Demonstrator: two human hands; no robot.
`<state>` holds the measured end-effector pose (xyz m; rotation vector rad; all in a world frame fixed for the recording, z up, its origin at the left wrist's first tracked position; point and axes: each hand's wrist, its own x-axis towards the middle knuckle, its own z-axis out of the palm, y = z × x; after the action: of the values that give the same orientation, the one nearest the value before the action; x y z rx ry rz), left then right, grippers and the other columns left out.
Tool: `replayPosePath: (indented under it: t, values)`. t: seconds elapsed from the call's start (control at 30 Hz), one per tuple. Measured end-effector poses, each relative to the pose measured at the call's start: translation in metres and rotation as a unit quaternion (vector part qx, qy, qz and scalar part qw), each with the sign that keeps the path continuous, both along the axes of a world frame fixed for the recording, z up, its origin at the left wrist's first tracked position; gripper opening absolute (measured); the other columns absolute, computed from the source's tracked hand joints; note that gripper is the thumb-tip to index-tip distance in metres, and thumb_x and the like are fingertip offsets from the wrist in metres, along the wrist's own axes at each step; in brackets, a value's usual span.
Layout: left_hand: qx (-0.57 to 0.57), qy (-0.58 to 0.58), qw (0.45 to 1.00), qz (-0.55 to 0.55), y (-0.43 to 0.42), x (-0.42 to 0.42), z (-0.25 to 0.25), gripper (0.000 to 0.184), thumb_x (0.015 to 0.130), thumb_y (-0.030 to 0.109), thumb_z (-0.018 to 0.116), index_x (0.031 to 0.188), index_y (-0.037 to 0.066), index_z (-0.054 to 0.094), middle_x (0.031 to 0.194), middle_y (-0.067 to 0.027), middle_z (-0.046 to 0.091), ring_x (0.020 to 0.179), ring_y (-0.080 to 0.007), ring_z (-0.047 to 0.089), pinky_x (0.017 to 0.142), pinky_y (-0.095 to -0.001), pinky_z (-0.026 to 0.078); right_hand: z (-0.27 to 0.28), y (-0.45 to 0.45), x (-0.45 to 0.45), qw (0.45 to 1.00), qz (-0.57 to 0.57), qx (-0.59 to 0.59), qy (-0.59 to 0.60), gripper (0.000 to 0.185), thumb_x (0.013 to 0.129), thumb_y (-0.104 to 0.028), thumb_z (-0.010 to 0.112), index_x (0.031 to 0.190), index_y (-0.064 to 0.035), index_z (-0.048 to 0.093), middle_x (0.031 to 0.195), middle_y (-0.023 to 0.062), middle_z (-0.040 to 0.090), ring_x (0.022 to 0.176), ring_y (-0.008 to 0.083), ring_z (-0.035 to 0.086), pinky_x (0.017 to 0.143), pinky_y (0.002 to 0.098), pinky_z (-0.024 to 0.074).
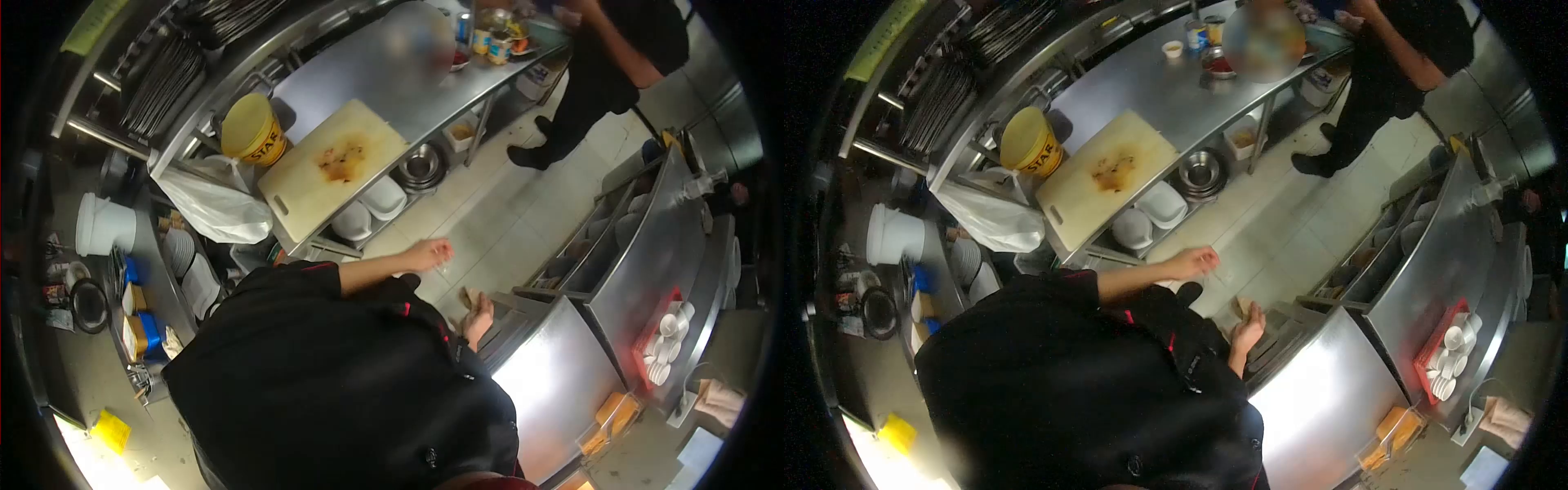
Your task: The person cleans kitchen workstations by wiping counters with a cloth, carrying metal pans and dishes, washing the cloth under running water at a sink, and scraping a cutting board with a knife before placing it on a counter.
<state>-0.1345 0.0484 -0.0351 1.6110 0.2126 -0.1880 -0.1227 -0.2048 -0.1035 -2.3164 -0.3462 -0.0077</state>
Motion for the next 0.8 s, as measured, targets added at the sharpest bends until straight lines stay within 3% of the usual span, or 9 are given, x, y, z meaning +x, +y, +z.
replayPosePath:
  t: [0.1, 0.23, 0.37, 0.47, 0.53, 0.57, 0.6, 0.7, 0.8]
  values:
    - [0.165, -0.011, 0.974, 0.155, 0.062, -0.029, 0.007, 0.011, 0.082, 0.006, 0.053, 0.092, 0.005, 0.057, 0.083, -0.0052, 0.061, 0.074, -0.0129, 0.058, 0.067, -0.0266, 0.047, 0.056, 0.019, 0.018, 0.995, -0.028, 0.049, 0.078, 0.042, 0.068, 0.012, 0.044, 0.103, -0.0009, 0.062, 0.101, 0.0188, 0.061, 0.096, 0.0315, 0.059, 0.083, 0.0353, 0.0459]
    - [0.321, -0.047, 0.869, 0.374, 0.137, -0.078, 0.028, 0.017, 0.074, 0.002, 0.055, 0.090, 0.005, 0.057, 0.084, -0.0106, 0.060, 0.079, -0.0231, 0.059, 0.072, -0.0329, 0.047, 0.047, -0.014, 0.087, 0.988, -0.073, 0.121, 0.059, 0.036, 0.073, 0.013, 0.050, 0.107, 0.0050, 0.058, 0.105, 0.0153, 0.062, 0.096, 0.0237, 0.060, 0.088, 0.0333, 0.0452]
    - [0.430, 0.002, 0.739, 0.519, 0.206, -0.146, 0.030, 0.029, 0.068, 0.000, 0.055, 0.097, 0.005, 0.055, 0.103, -0.0160, 0.052, 0.102, -0.0319, 0.047, 0.091, -0.0392, 0.036, 0.109, -0.058, 0.123, 0.976, -0.211, -0.017, -0.057, 0.033, 0.076, 0.002, 0.053, 0.108, -0.0010, 0.060, 0.105, 0.0148, 0.062, 0.097, 0.0259, 0.059, 0.084, 0.0350, 0.0468]
    - [0.542, 0.088, 0.652, 0.523, 0.265, -0.202, -0.056, 0.055, 0.067, 0.002, 0.055, 0.120, -0.008, 0.041, 0.121, -0.0262, 0.042, 0.116, -0.0370, 0.037, 0.101, -0.0443, 0.024, 0.106, -0.100, 0.143, 0.946, -0.296, -0.017, -0.131, 0.031, 0.078, -0.003, 0.051, 0.108, -0.0027, 0.060, 0.104, 0.0142, 0.061, 0.093, 0.0282, 0.059, 0.085, 0.0364, 0.0455]
    - [0.730, 0.436, 0.459, 0.259, 0.293, -0.214, -0.087, 0.061, 0.069, 0.003, 0.055, 0.125, -0.008, 0.032, 0.121, -0.0237, 0.041, 0.117, -0.0351, 0.033, 0.104, -0.0412, 0.019, 0.136, -0.097, 0.142, 0.928, -0.362, 0.011, -0.084, 0.030, 0.079, -0.007, 0.051, 0.108, -0.0055, 0.060, 0.103, 0.0136, 0.061, 0.093, 0.0286, 0.058, 0.085, 0.0369, 0.0451]
    - [0.549, 0.160, 0.658, 0.491, 0.292, -0.229, -0.075, 0.059, 0.072, 0.003, 0.053, 0.124, -0.009, 0.027, 0.118, -0.0217, 0.042, 0.112, -0.0340, 0.037, 0.103, -0.0410, 0.021, 0.133, -0.104, 0.142, 0.924, -0.363, -0.050, -0.106, 0.030, 0.080, -0.010, 0.050, 0.108, -0.0070, 0.060, 0.104, 0.0135, 0.061, 0.093, 0.0285, 0.057, 0.085, 0.0373, 0.0451]
    - [0.588, 0.079, 0.603, 0.534, 0.295, -0.232, -0.089, 0.058, 0.073, 0.007, 0.055, 0.122, -0.009, 0.027, 0.114, -0.0212, 0.043, 0.109, -0.0337, 0.039, 0.102, -0.0407, 0.022, 0.122, -0.110, 0.144, 0.917, -0.361, -0.113, -0.123, 0.029, 0.081, -0.013, 0.050, 0.108, -0.0084, 0.061, 0.104, 0.0134, 0.060, 0.094, 0.0285, 0.057, 0.085, 0.0377, 0.0451]
    - [0.531, 0.147, 0.653, 0.519, 0.309, -0.242, -0.102, 0.054, 0.081, 0.016, 0.050, 0.123, -0.009, 0.028, 0.119, -0.0243, 0.042, 0.111, -0.0343, 0.040, 0.100, -0.0418, 0.024, 0.104, -0.109, 0.143, 0.884, -0.375, -0.273, -0.063, 0.027, 0.081, -0.017, 0.053, 0.105, -0.0108, 0.062, 0.111, 0.0116, 0.058, 0.098, 0.0287, 0.054, 0.083, 0.0377, 0.0452]
    - [0.471, 0.223, 0.691, 0.501, 0.325, -0.252, -0.113, 0.052, 0.089, 0.026, 0.045, 0.124, -0.008, 0.028, 0.123, -0.0275, 0.040, 0.114, -0.0349, 0.040, 0.098, -0.0429, 0.026, 0.023, -0.150, 0.150, 0.904, -0.291, -0.304, -0.081, 0.044, 0.078, -0.021, 0.059, 0.120, -0.0127, 0.050, 0.122, 0.0145, 0.048, 0.108, 0.0316, 0.047, 0.088, 0.0423, 0.0419]
